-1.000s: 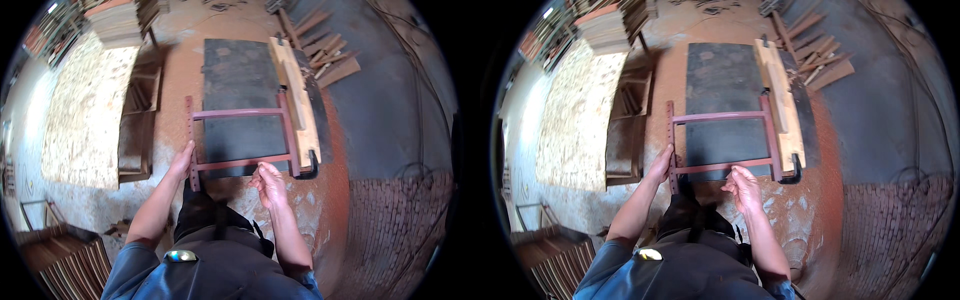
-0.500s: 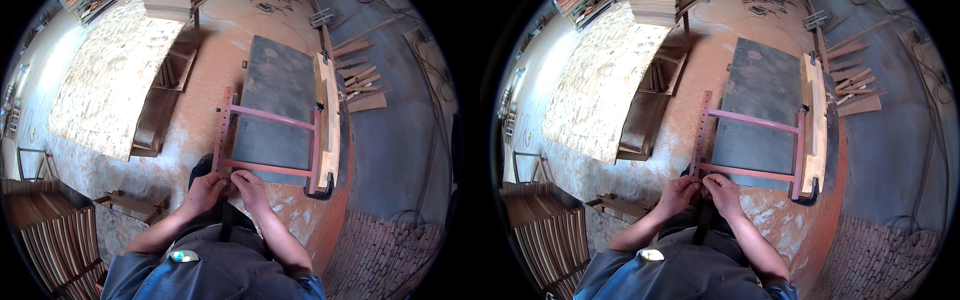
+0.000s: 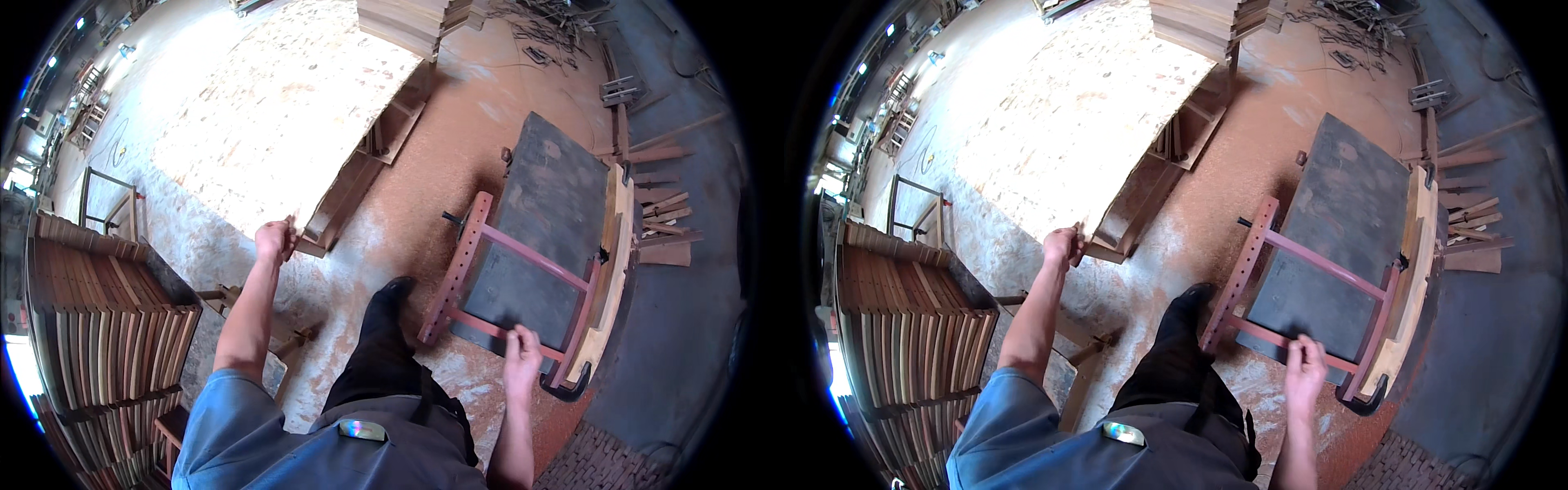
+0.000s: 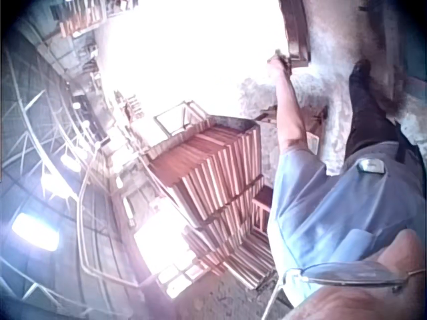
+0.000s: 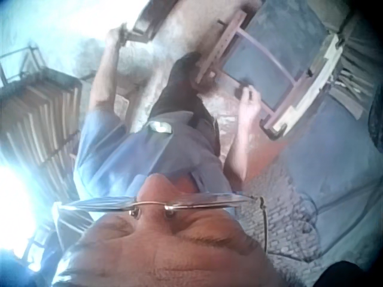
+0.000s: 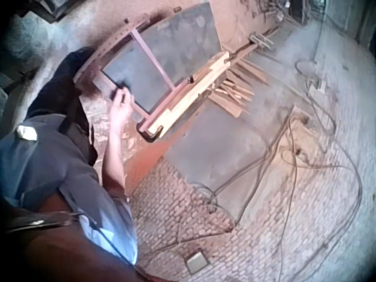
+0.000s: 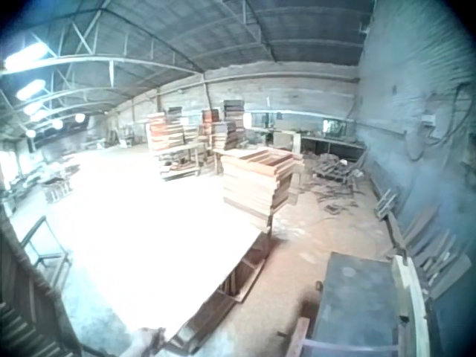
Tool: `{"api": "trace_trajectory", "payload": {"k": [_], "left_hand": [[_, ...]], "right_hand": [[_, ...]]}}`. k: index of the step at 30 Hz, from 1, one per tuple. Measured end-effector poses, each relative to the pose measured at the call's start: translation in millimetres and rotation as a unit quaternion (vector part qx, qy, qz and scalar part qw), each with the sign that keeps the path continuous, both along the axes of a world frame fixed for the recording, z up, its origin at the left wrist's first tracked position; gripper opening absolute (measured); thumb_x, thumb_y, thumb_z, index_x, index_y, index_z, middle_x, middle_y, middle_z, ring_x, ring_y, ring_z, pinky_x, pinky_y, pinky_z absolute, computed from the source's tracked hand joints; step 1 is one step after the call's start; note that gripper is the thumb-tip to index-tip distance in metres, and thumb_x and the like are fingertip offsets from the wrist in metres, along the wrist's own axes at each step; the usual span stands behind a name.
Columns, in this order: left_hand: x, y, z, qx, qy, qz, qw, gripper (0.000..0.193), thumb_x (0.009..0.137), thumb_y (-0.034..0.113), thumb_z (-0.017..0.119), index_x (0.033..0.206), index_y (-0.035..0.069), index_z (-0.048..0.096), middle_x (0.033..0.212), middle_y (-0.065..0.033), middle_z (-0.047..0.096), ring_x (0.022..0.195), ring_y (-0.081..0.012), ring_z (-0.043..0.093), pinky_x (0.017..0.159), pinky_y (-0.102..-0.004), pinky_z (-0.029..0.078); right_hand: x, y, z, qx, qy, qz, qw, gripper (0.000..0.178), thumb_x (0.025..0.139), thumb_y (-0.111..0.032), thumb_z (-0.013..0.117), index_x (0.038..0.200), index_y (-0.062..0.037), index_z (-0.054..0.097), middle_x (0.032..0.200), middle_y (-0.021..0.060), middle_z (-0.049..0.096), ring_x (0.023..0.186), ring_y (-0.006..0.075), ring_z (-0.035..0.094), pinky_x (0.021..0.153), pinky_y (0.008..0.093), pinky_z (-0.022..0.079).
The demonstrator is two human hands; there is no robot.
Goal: The person assembles a wooden chair frame by inserting dowels into pre-drilled holes and applying glue to the joints. They handle multiple wooden frame pieces and dowels, aligning them on a workbench and securing the connections.
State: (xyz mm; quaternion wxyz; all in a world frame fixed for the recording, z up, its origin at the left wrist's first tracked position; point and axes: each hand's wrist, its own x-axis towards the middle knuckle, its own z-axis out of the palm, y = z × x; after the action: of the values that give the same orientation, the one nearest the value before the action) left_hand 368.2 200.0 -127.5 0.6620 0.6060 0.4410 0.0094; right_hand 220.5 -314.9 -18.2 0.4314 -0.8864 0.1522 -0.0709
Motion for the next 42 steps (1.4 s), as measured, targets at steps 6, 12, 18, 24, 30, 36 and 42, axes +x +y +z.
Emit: {"api": "trace_trajectory", "payload": {"k": [6, 12, 18, 24, 30, 36, 42], "left_hand": [[-3, 31, -24, 0.003, 0.007, 0.015, 1.0, 0.02, 0.095, 0.013, 0.053, 0.079, 0.003, 0.059, 0.063, -0.006, 0.058, 0.047, -0.0148, 0.054, 0.039, -0.0272, 0.037], [-18, 0, -3, 0.174, -0.033, 0.007, 0.984, 0.034, 0.098, 0.031, 0.049, 0.089, 0.0, 0.058, 0.068, -0.0061, 0.059, 0.05, -0.0137, 0.055, 0.043, -0.0278, 0.041], [-66, -176, 20, -0.022, -0.016, -0.385, 0.923, 0.048, 0.101, 0.036, 0.049, 0.136, 0.005, 0.045, 0.1, -0.0067, 0.062, 0.079, -0.0139, 0.062, 0.059, -0.0265, 0.047], [-85, -265, -6, -0.126, -0.041, -0.469, 0.873, 0.046, 0.101, 0.044, 0.048, 0.127, 0.006, 0.046, 0.092, -0.008, 0.06, 0.069, -0.0165, 0.062, 0.057, -0.0306, 0.055], [-73, -302, 16, -0.079, -0.023, -0.452, 0.888, 0.04, 0.099, 0.048, 0.05, 0.111, 0.01, 0.044, 0.076, -0.0067, 0.052, 0.049, -0.0187, 0.058, 0.041, -0.0321, 0.052], [-80, -322, 49, -0.098, 0.034, -0.381, 0.919, 0.04, 0.099, 0.048, 0.048, 0.113, 0.011, 0.04, 0.071, -0.0089, 0.052, 0.042, -0.0196, 0.055, 0.034, -0.0331, 0.047], [-72, -322, 47, -0.064, 0.066, -0.405, 0.91, 0.049, 0.096, 0.056, 0.05, 0.11, 0.012, 0.036, 0.064, -0.0074, 0.049, 0.042, -0.019, 0.054, 0.035, -0.0333, 0.047]], "right_hand": [[-15, -40, -20, -0.152, -0.018, -0.007, 0.988, 0.012, 0.089, -0.005, 0.063, 0.097, 0.0034, 0.063, 0.095, 0.0153, 0.063, 0.093, 0.0318, 0.059, 0.085, 0.0392, 0.047], [-21, -53, -27, -0.183, -0.041, -0.017, 0.982, 0.012, 0.087, -0.005, 0.063, 0.096, 0.0034, 0.066, 0.095, 0.0163, 0.064, 0.093, 0.0325, 0.059, 0.084, 0.0411, 0.048], [7, -60, -22, -0.22, -0.089, 0.021, 0.971, 0.012, 0.085, -0.013, 0.063, 0.084, -0.0035, 0.07, 0.077, 0.0145, 0.065, 0.079, 0.0332, 0.062, 0.075, 0.0455, 0.049], [13, -68, -49, -0.211, -0.112, -0.034, 0.971, 0.011, 0.085, -0.015, 0.067, 0.078, -0.007, 0.07, 0.077, 0.0109, 0.067, 0.076, 0.0306, 0.063, 0.071, 0.0415, 0.051], [15, -75, -49, -0.202, -0.1, -0.096, 0.969, 0.014, 0.085, -0.019, 0.066, 0.075, -0.0097, 0.068, 0.07, 0.0107, 0.067, 0.066, 0.0329, 0.064, 0.066, 0.0428, 0.053], [10, -84, -51, -0.225, -0.093, -0.104, 0.964, 0.017, 0.083, -0.02, 0.069, 0.068, -0.0109, 0.065, 0.063, 0.0099, 0.065, 0.058, 0.0288, 0.064, 0.057, 0.0408, 0.053], [18, -87, -49, -0.21, -0.095, -0.105, 0.967, 0.022, 0.083, -0.023, 0.07, 0.066, -0.0118, 0.061, 0.059, 0.0074, 0.062, 0.056, 0.0261, 0.063, 0.054, 0.0399, 0.052]]}}
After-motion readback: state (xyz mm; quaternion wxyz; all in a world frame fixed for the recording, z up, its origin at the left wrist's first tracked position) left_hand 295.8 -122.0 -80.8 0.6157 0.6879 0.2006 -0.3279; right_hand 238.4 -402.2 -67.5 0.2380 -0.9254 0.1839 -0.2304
